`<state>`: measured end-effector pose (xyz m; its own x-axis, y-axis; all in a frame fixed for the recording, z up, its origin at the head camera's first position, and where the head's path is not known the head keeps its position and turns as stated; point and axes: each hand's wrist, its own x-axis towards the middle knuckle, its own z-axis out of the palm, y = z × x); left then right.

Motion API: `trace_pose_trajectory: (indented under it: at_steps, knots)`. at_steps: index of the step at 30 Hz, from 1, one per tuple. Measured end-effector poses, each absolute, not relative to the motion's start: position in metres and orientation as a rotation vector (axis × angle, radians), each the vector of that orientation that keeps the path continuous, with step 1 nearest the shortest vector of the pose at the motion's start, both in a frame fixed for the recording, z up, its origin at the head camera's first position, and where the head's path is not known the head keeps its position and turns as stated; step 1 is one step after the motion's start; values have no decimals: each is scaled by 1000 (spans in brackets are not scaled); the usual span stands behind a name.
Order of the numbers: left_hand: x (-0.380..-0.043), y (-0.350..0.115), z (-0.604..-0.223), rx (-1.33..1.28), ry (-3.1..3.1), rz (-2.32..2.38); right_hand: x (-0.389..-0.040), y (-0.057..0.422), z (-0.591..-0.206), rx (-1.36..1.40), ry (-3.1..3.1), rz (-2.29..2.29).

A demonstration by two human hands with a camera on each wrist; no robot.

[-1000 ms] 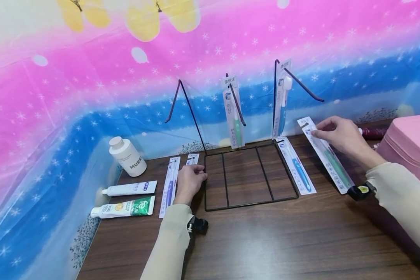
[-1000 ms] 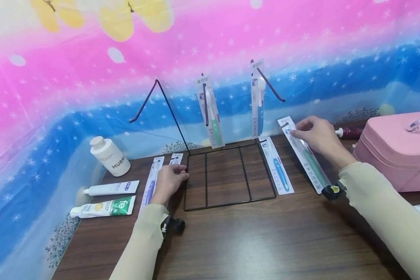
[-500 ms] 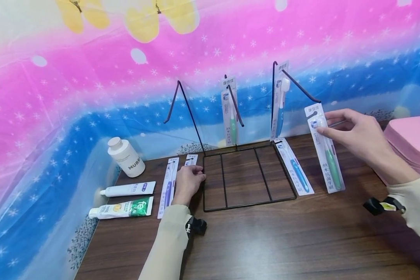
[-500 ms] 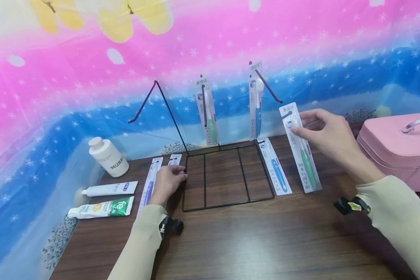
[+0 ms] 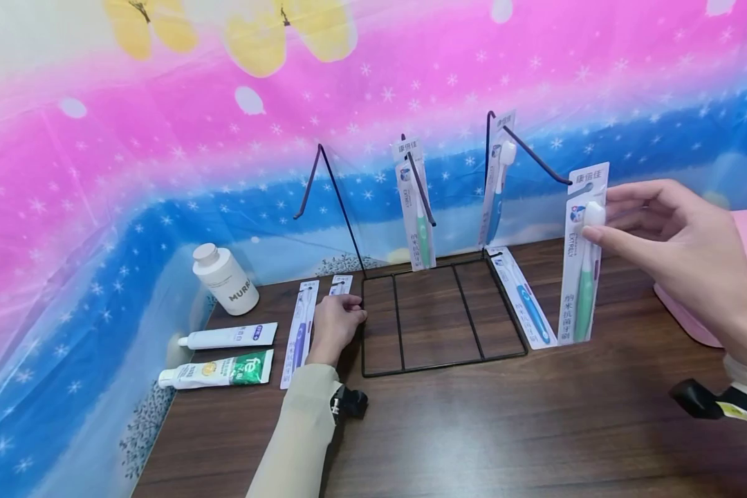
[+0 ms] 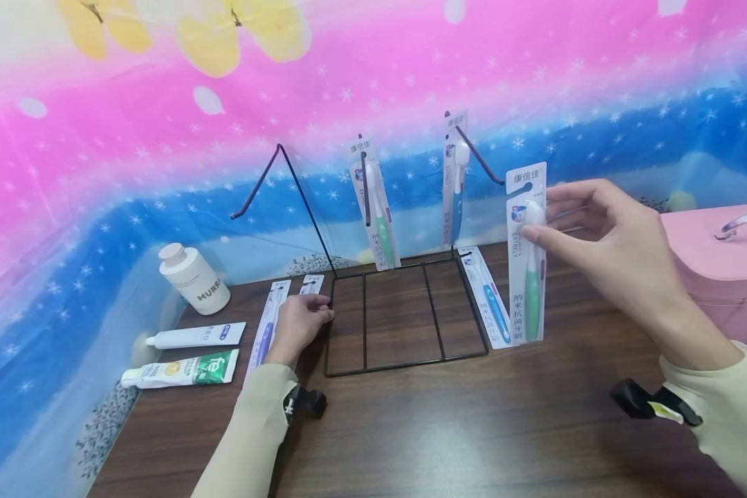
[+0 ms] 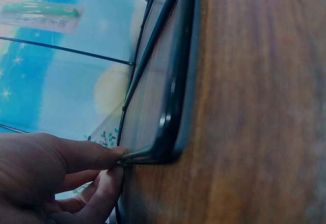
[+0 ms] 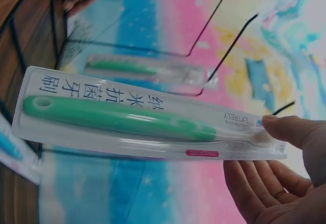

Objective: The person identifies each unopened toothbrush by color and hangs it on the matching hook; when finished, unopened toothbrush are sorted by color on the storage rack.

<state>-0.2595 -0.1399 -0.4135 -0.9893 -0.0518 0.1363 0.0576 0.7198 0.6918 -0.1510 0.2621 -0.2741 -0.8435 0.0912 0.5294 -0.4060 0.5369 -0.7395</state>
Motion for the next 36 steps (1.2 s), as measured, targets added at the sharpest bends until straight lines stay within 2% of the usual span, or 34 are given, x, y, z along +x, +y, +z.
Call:
trace_pose_trajectory:
  at_steps: [9, 14, 23, 36]
  knots:
    - [-259, -140, -413, 6, -2781, -1108, -130, 239, -267, 303, -2158, 1238]
    - [-259, -140, -414, 9, -2787, -1110, -126, 223, -262, 422, -2144, 1294]
    - [-259, -140, -413, 11, -2784, -1114, -133, 185, -257, 699, -2090, 1518]
    - [-260, -139, -414, 1, -2779, -1106, -145, 141, -253, 729, -2156, 1465]
